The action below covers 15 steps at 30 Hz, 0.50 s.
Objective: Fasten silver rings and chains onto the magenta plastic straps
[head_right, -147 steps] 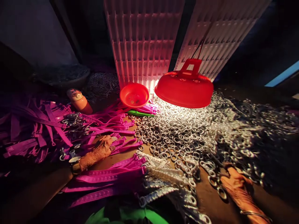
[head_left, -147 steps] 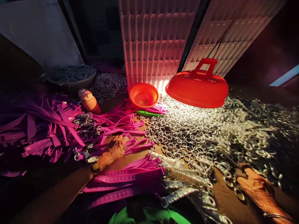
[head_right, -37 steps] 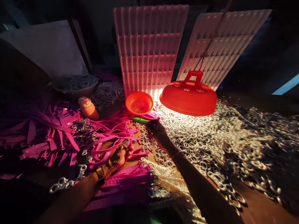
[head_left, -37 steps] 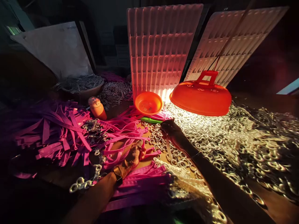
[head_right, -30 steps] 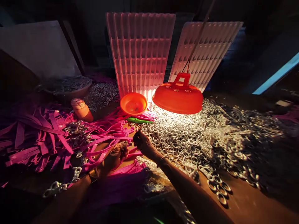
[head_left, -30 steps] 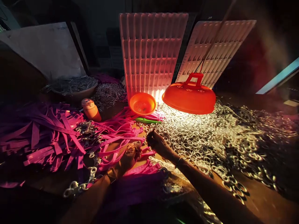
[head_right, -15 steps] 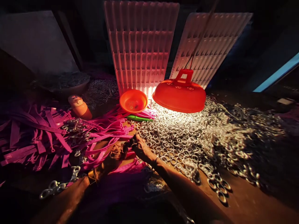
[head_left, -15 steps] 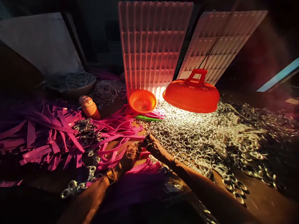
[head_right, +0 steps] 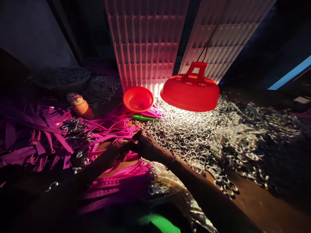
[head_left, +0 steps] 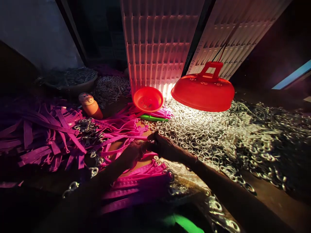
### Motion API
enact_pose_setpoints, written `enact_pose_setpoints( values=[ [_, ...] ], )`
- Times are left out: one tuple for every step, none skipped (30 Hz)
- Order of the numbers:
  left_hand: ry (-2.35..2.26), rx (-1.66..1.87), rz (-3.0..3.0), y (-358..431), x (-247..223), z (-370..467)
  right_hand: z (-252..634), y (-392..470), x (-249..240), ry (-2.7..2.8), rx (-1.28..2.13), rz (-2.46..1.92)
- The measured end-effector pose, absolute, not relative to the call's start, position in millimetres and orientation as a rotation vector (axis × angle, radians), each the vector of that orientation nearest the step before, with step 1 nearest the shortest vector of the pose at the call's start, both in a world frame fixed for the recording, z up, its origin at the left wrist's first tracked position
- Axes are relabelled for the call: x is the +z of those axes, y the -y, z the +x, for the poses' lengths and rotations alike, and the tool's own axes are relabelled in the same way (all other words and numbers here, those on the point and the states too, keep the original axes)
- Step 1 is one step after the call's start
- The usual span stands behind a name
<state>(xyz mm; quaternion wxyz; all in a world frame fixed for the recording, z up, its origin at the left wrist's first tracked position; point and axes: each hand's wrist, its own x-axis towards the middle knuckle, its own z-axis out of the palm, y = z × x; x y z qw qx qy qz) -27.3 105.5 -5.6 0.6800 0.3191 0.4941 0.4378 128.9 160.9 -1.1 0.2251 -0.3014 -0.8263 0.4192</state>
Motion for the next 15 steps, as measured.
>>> enact_pose_setpoints(
  values=[
    [-1.1,0.95,0.731,-102.7,4.2,-30.5,133.9,-150.6,8.8,2.333,1.147,-0.824],
    [-1.089,0.914,0.768,-98.4,13.9,-33.5,139.4,-138.5,17.0,2.39,1.127,-0.828],
    [-1.079,0.861,0.825,-92.7,22.7,-35.9,145.5,-125.0,22.9,2.447,1.097,-0.839],
    [-1.077,0.798,0.891,-85.7,30.0,-37.4,152.0,-110.5,26.4,2.495,1.061,-0.849],
    [-1.083,0.727,0.947,-77.8,35.2,-37.9,158.8,-95.4,27.7,2.527,1.011,-0.862],
    [-1.082,0.657,0.982,-69.0,38.0,-37.4,165.8,-80.2,27.1,2.543,0.95,-0.881],
    [-1.073,0.606,0.99,-59.6,38.2,-36.1,172.6,-65.4,25.4,2.546,0.897,-0.9],
    [-1.055,0.566,0.974,-50.0,36.0,-34.1,178.8,-51.6,23.3,2.542,0.87,-0.917],
    [-1.026,0.544,0.929,-40.4,31.8,-31.7,184.2,-39.2,21.3,2.536,0.858,-0.941],
    [-0.992,0.532,0.873,-31.1,26.2,-29.1,188.3,-28.6,19.7,2.529,0.857,-0.96],
    [-0.958,0.533,0.818,-22.3,19.9,-26.5,190.9,-20.1,18.6,2.526,0.864,-0.971],
    [-0.93,0.54,0.776,-14.4,13.7,-24.2,192.0,-13.9,17.7,2.525,0.875,-0.972],
    [-0.912,0.552,0.75,-7.6,8.2,-22.1,191.5,-9.9,16.6,2.527,0.895,-0.972],
    [-0.901,0.569,0.741,-2.1,3.8,-20.3,189.8,-7.8,15.1,2.528,0.932,-0.969],
    [-0.896,0.59,0.751,2.2,0.9,-18.9,187.0,-7.2,12.9,2.519,0.988,-0.962]
  ],
)
